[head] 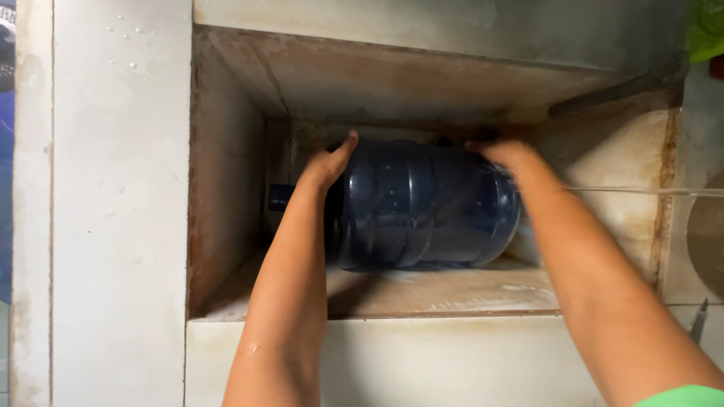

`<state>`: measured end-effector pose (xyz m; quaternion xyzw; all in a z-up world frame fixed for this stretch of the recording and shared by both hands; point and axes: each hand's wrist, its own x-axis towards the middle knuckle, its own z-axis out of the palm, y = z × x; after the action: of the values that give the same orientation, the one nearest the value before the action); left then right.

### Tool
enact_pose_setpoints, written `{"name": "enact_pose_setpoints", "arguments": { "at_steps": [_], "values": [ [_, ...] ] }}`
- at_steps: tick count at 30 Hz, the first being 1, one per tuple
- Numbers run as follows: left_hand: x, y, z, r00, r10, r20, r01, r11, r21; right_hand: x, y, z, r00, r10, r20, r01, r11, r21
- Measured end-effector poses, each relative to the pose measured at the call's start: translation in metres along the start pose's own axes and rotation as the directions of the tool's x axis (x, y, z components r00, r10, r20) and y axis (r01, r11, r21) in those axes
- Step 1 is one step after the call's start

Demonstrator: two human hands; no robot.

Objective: Cleaning a large water bottle using a scrub pad and a cleaning rod in a utility sink.

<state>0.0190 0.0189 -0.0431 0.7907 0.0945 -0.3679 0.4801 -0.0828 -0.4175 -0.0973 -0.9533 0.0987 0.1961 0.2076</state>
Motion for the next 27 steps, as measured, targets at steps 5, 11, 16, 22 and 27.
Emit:
{"name": "enact_pose_setpoints", "arguments": {
  "at_steps": [5, 11, 16, 22, 27],
  "values": [
    [-0.041, 0.042, -0.003, 0.999, -0.002, -0.052, 0.007, 0.995, 0.097, -0.104, -0.090, -0.084, 0.785, 0.574, 0.233, -0.601, 0.614, 0.512],
    [-0.098, 0.066, -0.008, 0.960, 0.120, -0.252, -0.121, 0.993, 0.013, -0.234, -0.118, -0.059, 0.940, -0.061, -0.335, 0.203, 0.891, 0.407],
    [-0.089, 0.070, 0.022, 0.862, 0.388, -0.326, -0.127, 0.788, 0.602, -0.163, -0.146, -0.057, 0.942, -0.041, -0.332, 0.045, 0.999, 0.006],
    [-0.092, 0.081, 0.029, 0.826, 0.449, -0.339, -0.159, 0.764, 0.625, -0.039, -0.119, -0.048, 0.959, 0.201, -0.202, -0.202, 0.979, 0.016],
    [-0.083, 0.063, 0.022, 0.858, 0.336, -0.390, -0.103, 0.854, 0.510, -0.159, -0.249, -0.052, 0.829, -0.423, -0.366, 0.402, 0.906, -0.135]
  ]
}}
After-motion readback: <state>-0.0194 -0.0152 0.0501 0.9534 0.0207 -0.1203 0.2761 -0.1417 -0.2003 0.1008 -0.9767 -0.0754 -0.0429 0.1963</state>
